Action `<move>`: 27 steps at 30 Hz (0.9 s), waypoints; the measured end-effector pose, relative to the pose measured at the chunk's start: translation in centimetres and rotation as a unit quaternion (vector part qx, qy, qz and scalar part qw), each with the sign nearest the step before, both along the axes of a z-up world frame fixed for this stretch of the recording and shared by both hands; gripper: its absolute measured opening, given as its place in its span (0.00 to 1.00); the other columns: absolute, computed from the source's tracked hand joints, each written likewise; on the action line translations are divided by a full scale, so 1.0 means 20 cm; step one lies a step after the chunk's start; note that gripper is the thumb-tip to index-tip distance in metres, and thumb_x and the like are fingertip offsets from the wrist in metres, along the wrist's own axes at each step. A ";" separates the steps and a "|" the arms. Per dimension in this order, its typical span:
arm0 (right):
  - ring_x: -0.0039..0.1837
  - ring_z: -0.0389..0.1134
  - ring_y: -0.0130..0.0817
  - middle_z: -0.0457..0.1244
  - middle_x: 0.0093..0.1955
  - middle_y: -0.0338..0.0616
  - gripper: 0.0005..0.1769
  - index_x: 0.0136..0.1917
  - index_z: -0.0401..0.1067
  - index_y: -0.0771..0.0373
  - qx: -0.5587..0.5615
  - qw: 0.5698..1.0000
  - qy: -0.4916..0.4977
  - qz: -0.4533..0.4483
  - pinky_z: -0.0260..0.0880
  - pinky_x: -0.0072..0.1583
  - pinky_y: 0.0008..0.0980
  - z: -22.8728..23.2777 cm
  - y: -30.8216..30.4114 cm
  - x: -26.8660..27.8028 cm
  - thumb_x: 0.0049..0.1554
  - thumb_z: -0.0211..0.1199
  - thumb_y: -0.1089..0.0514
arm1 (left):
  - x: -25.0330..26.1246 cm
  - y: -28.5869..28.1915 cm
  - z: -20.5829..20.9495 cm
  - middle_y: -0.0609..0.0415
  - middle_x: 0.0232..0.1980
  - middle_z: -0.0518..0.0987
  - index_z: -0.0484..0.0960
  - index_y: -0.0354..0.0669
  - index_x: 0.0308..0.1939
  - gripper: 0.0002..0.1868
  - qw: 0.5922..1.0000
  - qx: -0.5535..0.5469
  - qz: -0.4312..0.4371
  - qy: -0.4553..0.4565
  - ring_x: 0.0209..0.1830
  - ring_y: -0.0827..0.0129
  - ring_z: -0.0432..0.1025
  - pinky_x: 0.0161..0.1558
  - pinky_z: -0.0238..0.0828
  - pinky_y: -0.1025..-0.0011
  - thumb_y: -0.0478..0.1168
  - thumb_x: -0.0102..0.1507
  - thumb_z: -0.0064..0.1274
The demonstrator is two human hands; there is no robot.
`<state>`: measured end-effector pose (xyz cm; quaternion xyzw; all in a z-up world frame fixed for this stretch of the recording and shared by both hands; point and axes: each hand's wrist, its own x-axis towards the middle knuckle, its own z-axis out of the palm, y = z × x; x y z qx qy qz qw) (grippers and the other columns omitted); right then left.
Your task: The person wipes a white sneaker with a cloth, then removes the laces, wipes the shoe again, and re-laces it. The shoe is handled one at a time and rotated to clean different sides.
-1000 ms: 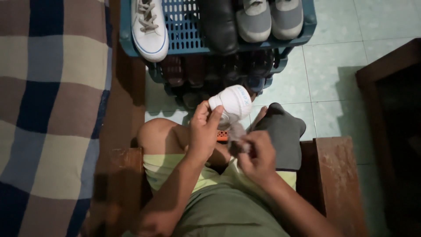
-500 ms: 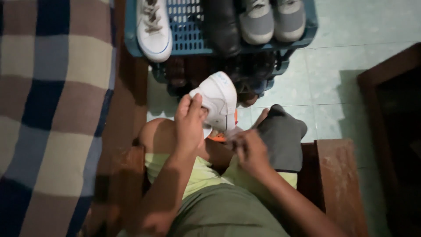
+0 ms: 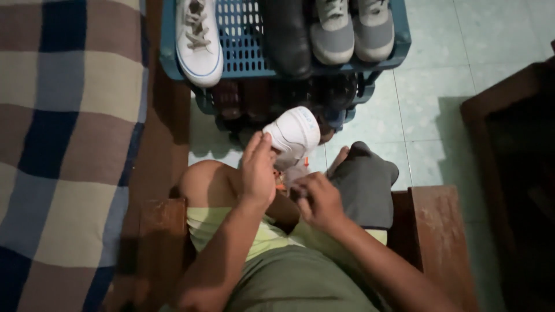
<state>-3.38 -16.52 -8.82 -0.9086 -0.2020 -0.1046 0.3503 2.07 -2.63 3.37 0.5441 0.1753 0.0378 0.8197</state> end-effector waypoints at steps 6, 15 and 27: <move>0.69 0.64 0.63 0.62 0.66 0.66 0.13 0.57 0.68 0.73 0.225 0.936 -0.247 -0.114 0.60 0.72 0.52 0.48 -0.06 0.18 0.60 0.51 0.68 | 0.01 -0.02 -0.12 0.62 0.39 0.72 0.78 0.47 0.43 0.13 0.997 -0.024 -0.027 -0.072 0.41 0.74 0.68 0.49 0.64 0.74 0.50 0.71 0.46; 0.73 0.65 0.54 0.67 0.68 0.54 0.20 0.62 0.79 0.62 0.043 0.951 -0.307 0.017 0.59 0.74 0.49 0.07 0.07 0.06 0.62 0.50 0.67 | 0.06 0.07 -0.03 0.68 0.33 0.67 0.77 0.46 0.41 0.03 0.986 -0.164 0.004 -0.035 0.26 0.82 0.62 0.34 0.60 0.84 0.38 0.69 0.53; 0.70 0.67 0.54 0.67 0.67 0.59 0.23 0.63 0.80 0.62 0.102 0.931 -0.348 -0.043 0.63 0.73 0.45 0.47 0.10 0.25 0.63 0.48 0.71 | 0.06 -0.01 -0.09 0.66 0.29 0.69 0.79 0.45 0.39 0.07 0.997 -0.073 0.034 -0.012 0.29 0.82 0.64 0.35 0.64 0.83 0.41 0.71 0.52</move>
